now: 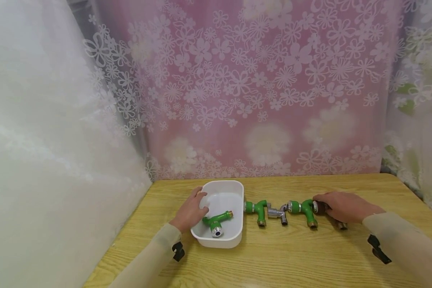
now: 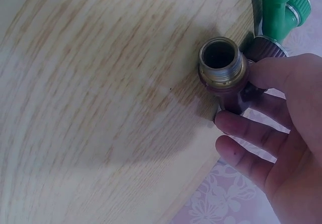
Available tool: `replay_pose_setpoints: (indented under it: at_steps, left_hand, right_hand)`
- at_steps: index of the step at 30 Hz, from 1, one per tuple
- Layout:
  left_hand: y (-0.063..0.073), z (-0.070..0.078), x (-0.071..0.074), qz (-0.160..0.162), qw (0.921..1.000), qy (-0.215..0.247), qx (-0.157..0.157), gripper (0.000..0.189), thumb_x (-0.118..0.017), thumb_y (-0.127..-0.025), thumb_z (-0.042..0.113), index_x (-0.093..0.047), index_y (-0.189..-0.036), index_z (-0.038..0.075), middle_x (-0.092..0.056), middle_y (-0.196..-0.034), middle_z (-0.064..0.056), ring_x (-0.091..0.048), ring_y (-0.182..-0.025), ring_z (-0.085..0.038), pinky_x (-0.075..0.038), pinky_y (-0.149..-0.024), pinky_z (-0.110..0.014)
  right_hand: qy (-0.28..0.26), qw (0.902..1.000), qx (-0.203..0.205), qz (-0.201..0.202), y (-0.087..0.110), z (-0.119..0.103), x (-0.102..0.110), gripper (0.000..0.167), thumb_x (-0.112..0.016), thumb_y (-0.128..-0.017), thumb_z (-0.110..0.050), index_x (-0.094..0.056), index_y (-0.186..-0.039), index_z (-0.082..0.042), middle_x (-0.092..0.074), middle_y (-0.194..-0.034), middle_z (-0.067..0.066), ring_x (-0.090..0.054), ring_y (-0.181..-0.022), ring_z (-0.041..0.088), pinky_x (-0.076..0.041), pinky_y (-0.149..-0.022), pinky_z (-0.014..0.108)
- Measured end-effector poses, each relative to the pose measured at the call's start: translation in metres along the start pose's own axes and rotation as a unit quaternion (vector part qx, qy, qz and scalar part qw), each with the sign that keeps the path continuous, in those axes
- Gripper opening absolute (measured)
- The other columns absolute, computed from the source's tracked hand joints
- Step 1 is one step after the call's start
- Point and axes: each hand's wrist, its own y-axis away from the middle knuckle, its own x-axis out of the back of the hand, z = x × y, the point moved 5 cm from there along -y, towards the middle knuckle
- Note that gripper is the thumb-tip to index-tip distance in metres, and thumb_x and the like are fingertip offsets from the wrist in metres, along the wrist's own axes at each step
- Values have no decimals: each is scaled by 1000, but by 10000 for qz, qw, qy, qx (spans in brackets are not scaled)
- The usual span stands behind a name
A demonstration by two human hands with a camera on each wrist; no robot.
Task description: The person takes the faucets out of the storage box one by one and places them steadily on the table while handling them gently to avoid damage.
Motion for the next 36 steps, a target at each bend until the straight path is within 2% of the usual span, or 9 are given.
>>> replay_pose_setpoints:
  at_steps: [7,10,14,18,22,26,29,33,36]
  left_hand:
    - [1,1,1,10,10000,-14,11,56,-62,-96,29,-50,-147,10,-29,-163,-8,-42,-143,-33,-44,-110,-53]
    - [1,1,1,16,10000,7,-11,57,-62,-96,29,-49,-147,9,-28,-164,-8,-42,-143,-33,-44,-110,-53]
    - [-1,0,0,9,10000,21,-46,57,-61,-96,29,-49,-148,9,-27,-164,-8,-42,-143,-33,-44,-110,-52]
    - [-1,-1,0,11,10000,22,-77,57,-60,-96,29,-49,-147,9,-28,-164,-8,-42,-144,-32,-43,-111,-51]
    - [0,0,1,6,10000,28,-76,57,-60,-96,29,-49,-147,9,-28,-164,-9,-41,-144,-33,-42,-113,-52]
    - [1,0,1,-4,10000,22,-49,57,-60,-96,29,-49,-148,9,-28,-164,-9,-40,-145,-32,-41,-113,-52]
    - [1,0,2,-10,10000,11,-47,57,-60,-96,29,-49,-148,9,-28,-164,-9,-40,-145,-33,-41,-113,-52]
    - [0,0,1,-16,10000,-19,-35,57,-60,-96,30,-49,-148,9,-27,-164,-8,-40,-145,-33,-40,-114,-51]
    - [0,0,1,-10,10000,-40,-9,57,-60,-96,29,-49,-148,9,-28,-164,-8,-40,-145,-32,-40,-114,-51]
  right_hand:
    - [-33,9998,-139,-115,1,-2,3,44,-72,-89,-10,-64,-132,-7,-69,-121,15,-69,-101,36,-57,-73,51]
    - [-84,9994,-277,-196,1,-1,6,44,-70,-90,-10,-63,-133,-6,-67,-124,18,-69,-97,34,-55,-66,45]
    - [-23,9993,-362,-134,0,-2,12,42,-68,-90,-10,-63,-132,-7,-65,-126,23,-69,-85,24,-46,-56,33]
    - [157,9997,-194,57,-5,-10,21,40,-70,-90,-13,-65,-129,-9,-65,-125,22,-69,-83,22,-47,-56,34]
    - [267,9995,59,176,-12,-25,33,39,-73,-90,-18,-65,-128,-13,-66,-126,20,-70,-88,26,-54,-63,40]
    - [407,9981,341,319,-23,-46,43,41,-75,-90,-19,-66,-129,-15,-66,-127,18,-70,-80,18,-54,-60,35]
    - [468,9969,527,352,-30,-63,49,42,-74,-90,-18,-65,-130,-16,-67,-127,15,-70,-81,17,-55,-62,34]
    - [434,9956,768,305,-39,-85,58,42,-73,-91,-18,-64,-132,-17,-67,-129,13,-71,-93,24,-58,-72,41]
    - [424,9942,951,285,-47,-101,64,41,-73,-92,-18,-64,-132,-17,-67,-129,12,-70,-95,25,-58,-73,43]
